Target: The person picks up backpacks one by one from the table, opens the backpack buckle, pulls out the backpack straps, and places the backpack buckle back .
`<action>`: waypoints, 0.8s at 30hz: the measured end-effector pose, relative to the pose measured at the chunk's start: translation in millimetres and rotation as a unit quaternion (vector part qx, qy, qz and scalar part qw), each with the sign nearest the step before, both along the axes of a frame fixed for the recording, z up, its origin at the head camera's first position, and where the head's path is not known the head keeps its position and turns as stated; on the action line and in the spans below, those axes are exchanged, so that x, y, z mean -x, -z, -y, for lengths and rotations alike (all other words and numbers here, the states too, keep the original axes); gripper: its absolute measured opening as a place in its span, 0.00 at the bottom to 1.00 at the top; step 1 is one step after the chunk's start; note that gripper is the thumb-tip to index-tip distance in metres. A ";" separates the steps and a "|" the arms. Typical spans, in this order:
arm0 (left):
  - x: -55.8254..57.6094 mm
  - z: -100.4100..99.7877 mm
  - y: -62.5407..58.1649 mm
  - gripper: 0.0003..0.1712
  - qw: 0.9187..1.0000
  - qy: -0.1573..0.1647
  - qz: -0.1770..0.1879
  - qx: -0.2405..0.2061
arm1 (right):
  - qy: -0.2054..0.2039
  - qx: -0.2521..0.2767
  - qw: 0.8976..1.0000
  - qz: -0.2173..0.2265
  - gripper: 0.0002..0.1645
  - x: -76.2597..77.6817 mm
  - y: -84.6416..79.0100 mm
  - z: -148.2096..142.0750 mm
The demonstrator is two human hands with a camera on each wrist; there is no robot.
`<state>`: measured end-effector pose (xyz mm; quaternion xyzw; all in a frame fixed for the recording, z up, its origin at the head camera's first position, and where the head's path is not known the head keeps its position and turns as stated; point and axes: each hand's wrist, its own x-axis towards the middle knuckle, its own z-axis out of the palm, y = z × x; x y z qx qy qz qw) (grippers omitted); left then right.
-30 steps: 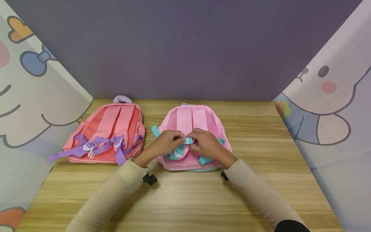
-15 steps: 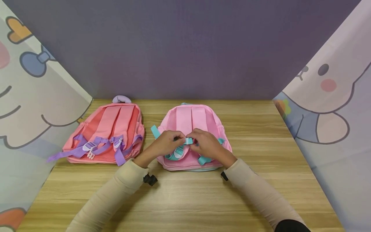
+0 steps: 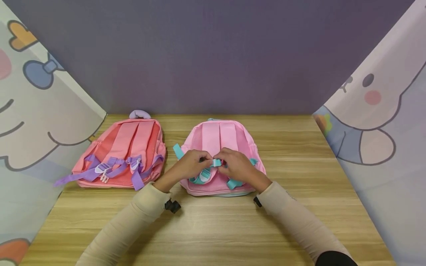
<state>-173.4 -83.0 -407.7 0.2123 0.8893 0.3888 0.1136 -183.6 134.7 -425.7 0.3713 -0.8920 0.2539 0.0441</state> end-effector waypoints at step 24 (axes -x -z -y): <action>1.5 7.4 0.2 0.12 0.999 -0.009 0.033 -0.034 | 0.001 0.015 1.000 0.003 0.17 2.7 -5.4 0.4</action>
